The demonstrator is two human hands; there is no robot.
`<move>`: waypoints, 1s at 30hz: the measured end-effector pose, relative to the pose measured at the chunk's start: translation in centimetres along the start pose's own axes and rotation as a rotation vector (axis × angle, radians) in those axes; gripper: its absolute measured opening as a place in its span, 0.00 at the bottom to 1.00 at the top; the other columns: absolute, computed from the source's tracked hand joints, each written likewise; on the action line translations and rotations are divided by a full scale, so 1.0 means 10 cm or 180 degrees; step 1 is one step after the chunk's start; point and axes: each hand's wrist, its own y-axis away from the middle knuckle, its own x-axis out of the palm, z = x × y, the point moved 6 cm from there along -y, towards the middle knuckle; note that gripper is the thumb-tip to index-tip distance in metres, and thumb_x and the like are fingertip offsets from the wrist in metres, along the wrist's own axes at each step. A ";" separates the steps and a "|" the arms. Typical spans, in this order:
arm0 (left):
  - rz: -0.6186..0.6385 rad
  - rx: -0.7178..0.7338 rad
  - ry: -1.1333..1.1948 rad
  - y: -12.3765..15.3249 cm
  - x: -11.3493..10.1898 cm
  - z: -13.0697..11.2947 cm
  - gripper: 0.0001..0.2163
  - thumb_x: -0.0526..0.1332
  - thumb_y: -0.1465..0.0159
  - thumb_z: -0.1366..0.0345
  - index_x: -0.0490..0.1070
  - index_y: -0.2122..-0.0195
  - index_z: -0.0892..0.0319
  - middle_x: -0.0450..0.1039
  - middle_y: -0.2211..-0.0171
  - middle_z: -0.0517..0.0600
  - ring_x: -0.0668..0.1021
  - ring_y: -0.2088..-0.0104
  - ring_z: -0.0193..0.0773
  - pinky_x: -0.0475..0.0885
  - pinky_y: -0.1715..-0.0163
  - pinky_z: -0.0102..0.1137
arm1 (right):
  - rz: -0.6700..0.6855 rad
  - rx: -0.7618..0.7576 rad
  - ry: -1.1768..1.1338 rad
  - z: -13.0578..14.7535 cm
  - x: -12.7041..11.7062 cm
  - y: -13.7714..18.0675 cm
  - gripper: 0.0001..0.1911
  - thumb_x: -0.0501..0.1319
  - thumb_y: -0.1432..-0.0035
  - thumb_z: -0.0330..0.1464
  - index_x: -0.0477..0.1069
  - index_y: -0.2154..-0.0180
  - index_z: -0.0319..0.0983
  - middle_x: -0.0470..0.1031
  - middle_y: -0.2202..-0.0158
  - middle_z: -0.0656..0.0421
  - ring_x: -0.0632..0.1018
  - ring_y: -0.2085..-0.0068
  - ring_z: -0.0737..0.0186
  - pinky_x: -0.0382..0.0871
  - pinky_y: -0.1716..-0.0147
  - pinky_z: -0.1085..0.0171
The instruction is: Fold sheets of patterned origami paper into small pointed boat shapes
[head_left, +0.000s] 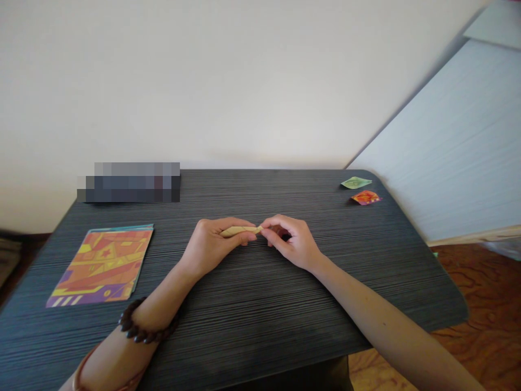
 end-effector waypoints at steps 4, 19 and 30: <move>0.0249 -0.0303 0.0150 0.02 0.06 0.01 0.14 0.63 0.42 0.56 0.76 0.60 0.60 0.77 0.77 0.46 0.78 0.75 0.35 0.71 0.71 0.26 | -0.0130 -0.0091 -0.0100 0.02 -0.02 0.01 0.06 0.59 0.42 0.34 0.72 0.63 0.39 0.75 0.69 0.60 0.73 0.76 0.72 0.69 0.76 0.71; -0.0328 0.0275 -0.1042 -0.04 -0.09 0.00 0.14 0.62 0.43 0.53 0.72 0.65 0.60 0.73 0.71 0.46 0.71 0.72 0.33 0.64 0.71 0.27 | -0.0508 0.0523 -0.0658 -0.16 -0.08 0.01 0.08 0.61 0.44 0.36 0.73 0.65 0.38 0.75 0.75 0.61 0.72 0.80 0.73 0.65 0.81 0.72; 0.0108 -0.0091 -0.0470 -0.01 0.01 0.03 0.16 0.60 0.41 0.54 0.73 0.55 0.56 0.77 0.65 0.47 0.74 0.71 0.34 0.66 0.72 0.26 | -0.0341 0.0502 -0.0539 -0.15 -0.05 0.01 0.09 0.61 0.43 0.37 0.73 0.64 0.38 0.72 0.79 0.63 0.73 0.79 0.71 0.66 0.80 0.71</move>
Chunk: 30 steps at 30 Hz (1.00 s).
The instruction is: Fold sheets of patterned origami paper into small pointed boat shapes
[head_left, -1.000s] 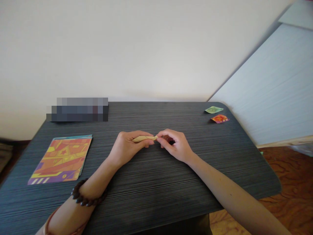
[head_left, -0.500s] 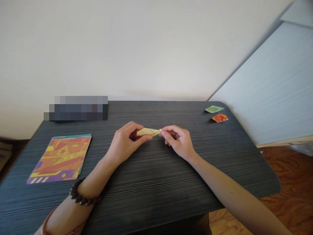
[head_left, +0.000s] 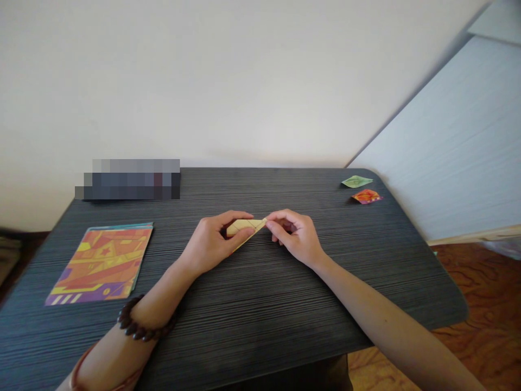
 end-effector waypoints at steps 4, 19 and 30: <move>0.0521 -0.0295 0.0589 0.02 0.09 0.03 0.15 0.59 0.40 0.54 0.74 0.60 0.60 0.77 0.69 0.48 0.74 0.73 0.34 0.66 0.76 0.25 | 0.0133 -0.0098 -0.0058 0.03 0.03 0.00 0.09 0.61 0.43 0.36 0.73 0.63 0.39 0.74 0.74 0.61 0.73 0.78 0.71 0.67 0.80 0.71; 0.0992 -0.0739 0.1278 0.06 0.14 -0.02 0.12 0.61 0.41 0.55 0.76 0.66 0.59 0.79 0.73 0.49 0.76 0.75 0.32 0.67 0.78 0.22 | 0.0451 -0.0807 -0.0039 0.22 0.05 0.02 0.05 0.62 0.45 0.31 0.75 0.64 0.40 0.76 0.68 0.59 0.74 0.75 0.71 0.67 0.77 0.70; 0.1040 -0.0914 0.1665 0.07 0.19 0.02 0.11 0.61 0.41 0.57 0.75 0.67 0.60 0.79 0.70 0.51 0.80 0.69 0.38 0.75 0.66 0.29 | 0.0260 -0.1476 0.0540 0.34 0.07 0.10 0.06 0.61 0.45 0.30 0.76 0.64 0.41 0.76 0.67 0.58 0.70 0.77 0.72 0.66 0.79 0.70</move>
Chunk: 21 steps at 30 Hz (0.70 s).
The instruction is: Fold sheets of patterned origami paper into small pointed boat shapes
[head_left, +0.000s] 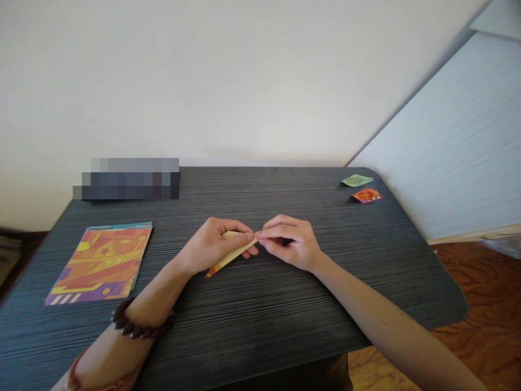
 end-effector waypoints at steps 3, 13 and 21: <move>-0.0033 -0.0047 0.0078 0.01 -0.01 0.00 0.10 0.62 0.42 0.57 0.75 0.69 0.60 0.79 0.72 0.50 0.79 0.71 0.37 0.75 0.68 0.29 | -0.0006 -0.0112 0.0130 0.02 0.00 0.00 0.06 0.61 0.44 0.30 0.75 0.63 0.42 0.75 0.66 0.58 0.71 0.75 0.72 0.68 0.77 0.70; 0.0402 -0.0461 0.0606 0.06 0.00 0.03 0.08 0.63 0.44 0.60 0.75 0.73 0.58 0.79 0.73 0.52 0.78 0.76 0.36 0.74 0.74 0.29 | 0.0321 -0.0830 0.1118 0.13 0.03 0.06 0.09 0.59 0.41 0.32 0.74 0.58 0.47 0.74 0.62 0.61 0.72 0.72 0.73 0.67 0.72 0.71; 0.0169 -0.0259 0.0396 0.02 -0.02 0.05 0.08 0.64 0.45 0.59 0.74 0.72 0.59 0.79 0.74 0.51 0.79 0.75 0.37 0.76 0.71 0.31 | 0.0134 -0.0346 0.0610 0.08 0.02 0.03 0.05 0.60 0.42 0.33 0.73 0.62 0.44 0.74 0.64 0.59 0.74 0.69 0.70 0.69 0.71 0.70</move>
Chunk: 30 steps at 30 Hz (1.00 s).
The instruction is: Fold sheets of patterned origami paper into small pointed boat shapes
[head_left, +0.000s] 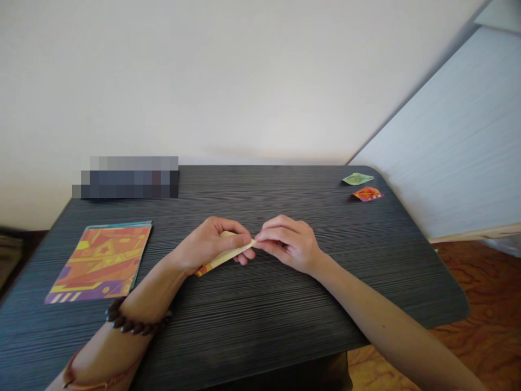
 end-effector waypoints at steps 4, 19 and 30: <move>-0.0278 0.0315 -0.0243 -0.02 -0.02 -0.01 0.10 0.64 0.44 0.58 0.74 0.70 0.60 0.79 0.71 0.51 0.79 0.73 0.36 0.76 0.70 0.30 | 0.0240 0.0729 -0.0572 -0.11 0.08 -0.01 0.06 0.60 0.42 0.35 0.70 0.67 0.40 0.72 0.71 0.60 0.69 0.76 0.72 0.66 0.77 0.70; -0.0819 0.0955 -0.1617 -0.02 -0.02 -0.10 0.10 0.60 0.42 0.59 0.76 0.69 0.60 0.77 0.75 0.48 0.78 0.73 0.35 0.72 0.69 0.26 | 0.0499 0.0904 -0.0579 -0.14 0.16 -0.03 0.05 0.56 0.43 0.30 0.67 0.71 0.39 0.67 0.73 0.61 0.67 0.75 0.71 0.62 0.75 0.70; -0.0988 0.0868 -0.0955 -0.02 -0.14 -0.13 0.14 0.63 0.43 0.56 0.71 0.63 0.62 0.76 0.74 0.49 0.75 0.76 0.31 0.69 0.78 0.24 | -0.0171 0.1211 -0.0126 -0.38 -0.14 -0.03 0.06 0.56 0.42 0.32 0.67 0.71 0.39 0.68 0.74 0.62 0.67 0.76 0.70 0.59 0.77 0.68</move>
